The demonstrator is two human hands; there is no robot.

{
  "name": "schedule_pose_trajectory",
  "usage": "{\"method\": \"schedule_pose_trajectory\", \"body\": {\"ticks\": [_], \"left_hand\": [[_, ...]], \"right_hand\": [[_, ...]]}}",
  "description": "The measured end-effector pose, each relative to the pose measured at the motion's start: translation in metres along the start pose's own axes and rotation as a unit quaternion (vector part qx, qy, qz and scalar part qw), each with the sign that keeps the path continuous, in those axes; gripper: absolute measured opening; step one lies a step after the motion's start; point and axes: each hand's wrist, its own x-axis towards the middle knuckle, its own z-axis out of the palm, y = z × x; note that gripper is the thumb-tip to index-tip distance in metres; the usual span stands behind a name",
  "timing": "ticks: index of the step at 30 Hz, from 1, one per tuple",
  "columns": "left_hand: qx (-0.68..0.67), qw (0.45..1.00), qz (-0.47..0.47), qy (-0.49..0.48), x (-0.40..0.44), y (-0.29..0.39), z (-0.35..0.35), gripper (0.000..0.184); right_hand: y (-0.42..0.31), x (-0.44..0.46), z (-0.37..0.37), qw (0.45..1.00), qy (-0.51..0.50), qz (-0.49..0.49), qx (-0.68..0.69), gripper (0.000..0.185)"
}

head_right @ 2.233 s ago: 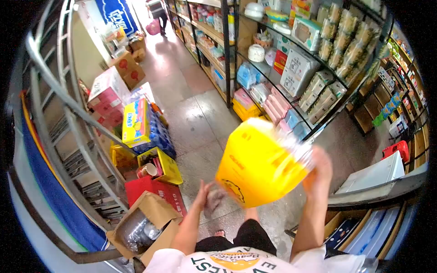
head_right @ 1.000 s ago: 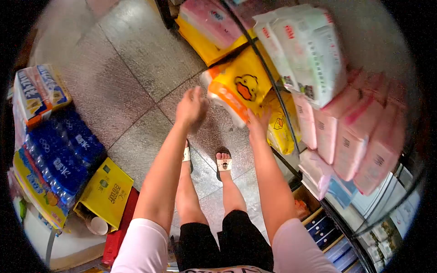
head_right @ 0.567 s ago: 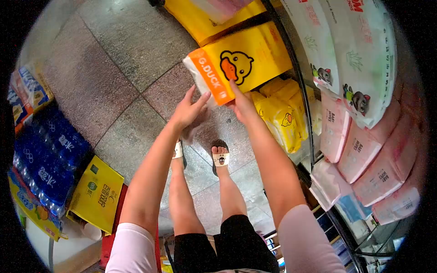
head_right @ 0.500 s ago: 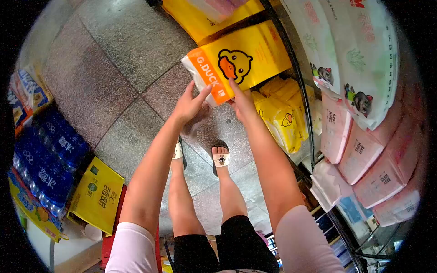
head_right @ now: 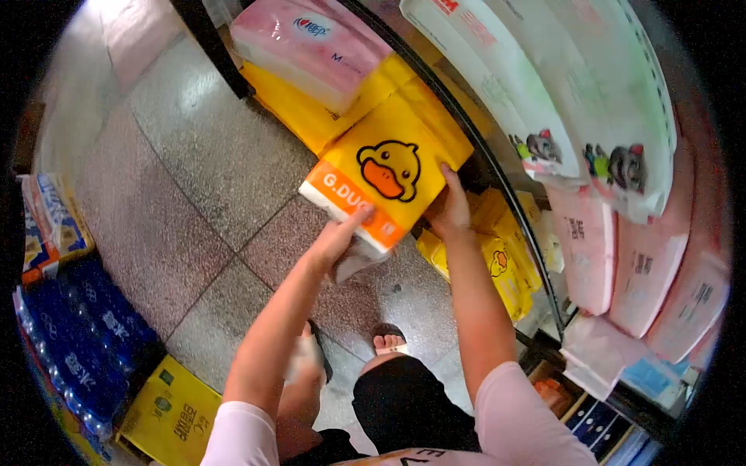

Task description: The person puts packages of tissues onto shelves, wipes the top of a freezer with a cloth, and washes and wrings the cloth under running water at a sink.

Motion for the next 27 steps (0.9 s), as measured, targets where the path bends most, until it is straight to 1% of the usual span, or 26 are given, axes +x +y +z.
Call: {"method": "schedule_pose_trajectory", "body": {"ticks": [1,2,3,4,6,7,8,10,11,12,13,14,16,17,18,19,20,21,22,24,26,27], "left_hand": [[0.043,0.998,0.040,0.003,-0.001,0.009,0.010,0.063],[0.076,0.997,0.027,0.010,-0.002,0.020,0.018,0.065],[0.078,0.996,0.044,0.020,0.007,0.021,0.020,0.065],[0.076,0.995,0.060,0.028,0.017,0.017,0.021,0.066],[0.145,0.983,0.106,-0.035,0.033,0.003,0.001,0.067],[0.151,0.983,0.078,-0.073,0.029,0.008,-0.007,0.070],[0.155,0.982,0.059,-0.095,0.025,0.013,-0.018,0.070],[0.218,0.973,0.010,-0.077,0.019,0.027,-0.039,0.076],[0.219,0.974,0.042,-0.048,0.017,0.030,-0.045,0.081],[0.218,0.973,0.075,-0.019,0.017,0.031,-0.050,0.086],[0.255,0.963,0.086,-0.004,0.021,0.032,-0.053,0.092],[0.254,0.963,0.088,-0.008,0.027,0.028,-0.052,0.092],[0.201,0.976,0.075,-0.041,0.026,0.029,-0.041,0.091],[0.197,0.975,0.092,-0.047,0.025,0.029,-0.035,0.088],[0.199,0.975,0.090,-0.049,0.030,0.027,-0.034,0.088],[0.201,0.973,0.099,-0.059,0.034,0.026,-0.034,0.086],[0.204,0.971,0.107,-0.067,0.038,0.025,-0.033,0.084],[0.185,0.970,0.157,-0.029,0.036,0.024,-0.027,0.081],[0.190,0.969,0.153,-0.029,0.032,0.024,-0.025,0.081],[0.185,0.974,0.132,0.001,0.028,0.027,-0.021,0.080],[0.221,0.967,0.129,0.003,0.039,0.019,-0.034,0.081],[0.252,0.959,0.131,0.005,0.039,0.022,-0.038,0.082]], "right_hand": [[-0.009,0.003,0.003,0.998,-0.054,-0.018,-0.038,0.051],[-0.012,0.005,0.004,0.991,-0.104,-0.038,-0.076,0.050],[-0.010,0.006,0.000,0.993,-0.093,-0.040,-0.067,0.049],[-0.001,0.014,-0.005,0.996,-0.045,-0.044,-0.060,0.046],[0.020,0.009,-0.012,0.994,-0.101,-0.038,0.007,0.046],[0.030,0.008,-0.009,0.992,-0.110,-0.061,0.012,0.048],[0.034,0.004,-0.007,0.993,-0.092,-0.070,0.003,0.048],[0.042,-0.003,-0.004,0.991,-0.112,-0.065,0.031,0.048],[0.044,-0.006,-0.003,0.990,-0.119,-0.049,0.052,0.049],[0.043,-0.012,0.002,0.993,-0.097,-0.046,0.042,0.050],[0.045,-0.009,0.001,0.993,-0.097,-0.049,0.046,0.050],[0.047,-0.006,0.001,0.993,-0.097,-0.049,0.052,0.050],[0.043,-0.008,0.004,0.995,-0.085,-0.043,0.031,0.051],[0.041,-0.005,0.003,0.994,-0.101,-0.046,0.023,0.051],[0.040,-0.007,0.005,0.992,-0.118,-0.049,0.015,0.051],[0.038,-0.010,0.005,0.993,-0.099,-0.070,0.011,0.048],[0.033,-0.012,0.005,0.993,-0.098,-0.070,0.016,0.048],[0.027,-0.016,0.005,0.995,-0.088,-0.053,0.009,0.048],[0.023,-0.017,0.004,0.996,-0.078,-0.038,0.003,0.049],[0.024,-0.009,0.001,0.995,-0.085,-0.058,0.005,0.046],[0.034,0.004,-0.012,0.990,-0.048,-0.081,-0.107,0.044],[0.036,0.001,-0.010,0.991,-0.043,-0.073,-0.100,0.043]]}}
